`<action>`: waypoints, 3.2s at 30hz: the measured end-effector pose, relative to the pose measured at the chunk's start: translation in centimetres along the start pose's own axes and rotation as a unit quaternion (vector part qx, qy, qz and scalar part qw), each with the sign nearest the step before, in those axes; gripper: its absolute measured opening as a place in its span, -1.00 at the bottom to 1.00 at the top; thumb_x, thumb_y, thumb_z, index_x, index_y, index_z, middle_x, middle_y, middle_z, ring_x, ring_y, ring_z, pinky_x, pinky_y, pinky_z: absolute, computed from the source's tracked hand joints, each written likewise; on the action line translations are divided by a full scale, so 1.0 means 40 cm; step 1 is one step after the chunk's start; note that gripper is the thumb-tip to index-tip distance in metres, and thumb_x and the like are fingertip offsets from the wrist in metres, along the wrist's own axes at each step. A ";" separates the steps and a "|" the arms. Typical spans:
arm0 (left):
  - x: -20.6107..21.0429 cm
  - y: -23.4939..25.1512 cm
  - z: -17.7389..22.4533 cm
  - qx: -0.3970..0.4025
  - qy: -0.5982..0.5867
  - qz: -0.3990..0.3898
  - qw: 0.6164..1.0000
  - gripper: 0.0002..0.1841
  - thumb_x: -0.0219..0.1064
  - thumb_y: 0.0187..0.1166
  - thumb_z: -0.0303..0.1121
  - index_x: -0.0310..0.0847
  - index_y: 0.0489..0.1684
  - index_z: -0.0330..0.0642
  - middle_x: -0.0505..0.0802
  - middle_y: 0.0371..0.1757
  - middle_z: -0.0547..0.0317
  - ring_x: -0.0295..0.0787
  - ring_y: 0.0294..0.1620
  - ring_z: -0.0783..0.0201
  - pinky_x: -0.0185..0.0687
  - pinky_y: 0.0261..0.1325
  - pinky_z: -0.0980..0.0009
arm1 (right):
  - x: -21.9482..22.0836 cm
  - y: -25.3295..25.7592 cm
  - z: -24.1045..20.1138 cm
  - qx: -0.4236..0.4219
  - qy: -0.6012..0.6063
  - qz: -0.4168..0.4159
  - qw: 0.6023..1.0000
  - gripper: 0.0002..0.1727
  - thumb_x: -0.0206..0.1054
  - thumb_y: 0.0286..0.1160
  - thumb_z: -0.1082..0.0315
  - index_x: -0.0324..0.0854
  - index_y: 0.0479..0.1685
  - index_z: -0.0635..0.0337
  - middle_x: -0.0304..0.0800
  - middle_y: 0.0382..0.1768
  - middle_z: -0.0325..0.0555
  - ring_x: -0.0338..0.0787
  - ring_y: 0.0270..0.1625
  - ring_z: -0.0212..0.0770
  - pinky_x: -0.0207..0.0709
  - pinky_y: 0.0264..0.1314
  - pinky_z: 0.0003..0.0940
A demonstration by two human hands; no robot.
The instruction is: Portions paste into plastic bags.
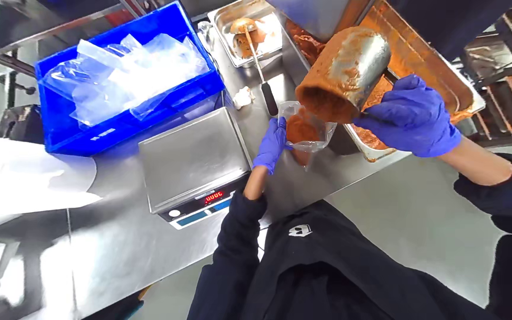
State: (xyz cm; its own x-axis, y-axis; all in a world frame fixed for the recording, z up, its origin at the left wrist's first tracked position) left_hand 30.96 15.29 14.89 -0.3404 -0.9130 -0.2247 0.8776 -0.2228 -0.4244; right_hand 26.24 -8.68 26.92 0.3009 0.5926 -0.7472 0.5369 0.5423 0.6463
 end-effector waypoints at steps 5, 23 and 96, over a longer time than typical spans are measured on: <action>0.002 -0.006 0.005 0.000 -0.003 0.001 1.000 -0.52 -0.26 0.95 -0.21 0.35 0.51 -0.37 0.66 -0.09 -0.09 0.73 -0.21 0.19 0.75 -0.09 0.25 | -0.064 -0.013 0.037 0.347 0.126 0.058 0.927 -0.90 0.54 0.27 0.35 0.72 -0.47 0.04 0.70 -0.42 -0.56 0.60 -0.23 -0.74 0.44 -0.02 -0.74; 0.016 -0.036 0.003 -0.028 0.067 0.041 0.997 -0.51 -0.27 0.93 -0.11 0.34 0.50 -0.27 0.68 -0.16 0.00 0.71 -0.24 0.25 0.72 -0.15 0.23 | 0.099 -0.138 0.335 0.470 0.010 -0.416 0.778 -0.78 0.58 0.42 0.23 0.82 -0.42 0.19 0.77 -0.44 0.08 0.76 -0.25 0.13 0.54 -0.16 0.22; 0.006 0.009 -0.002 -0.020 0.047 -0.025 0.998 -0.47 -0.26 0.94 -0.09 0.27 0.60 -0.30 0.74 0.07 -0.21 0.77 -0.17 0.08 0.70 -0.02 0.11 | -0.192 -0.104 0.255 0.499 -0.076 -0.083 0.859 -0.79 0.60 0.33 0.33 0.77 -0.25 0.31 0.77 -0.22 0.06 0.71 -0.16 -0.06 0.58 -0.01 0.00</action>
State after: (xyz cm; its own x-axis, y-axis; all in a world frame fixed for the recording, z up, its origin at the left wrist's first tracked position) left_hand 31.17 15.03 14.60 -0.4156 -0.8646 -0.2823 0.8453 -0.2526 -0.4708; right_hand 29.74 -21.56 28.39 0.2145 0.4303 -0.8768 0.9677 -0.2152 0.1312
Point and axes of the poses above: each hand's wrist, its own y-axis towards the middle knuckle, its own x-axis out of the palm, z = x × y, the point moved 3 cm from there along y, towards the middle knuckle
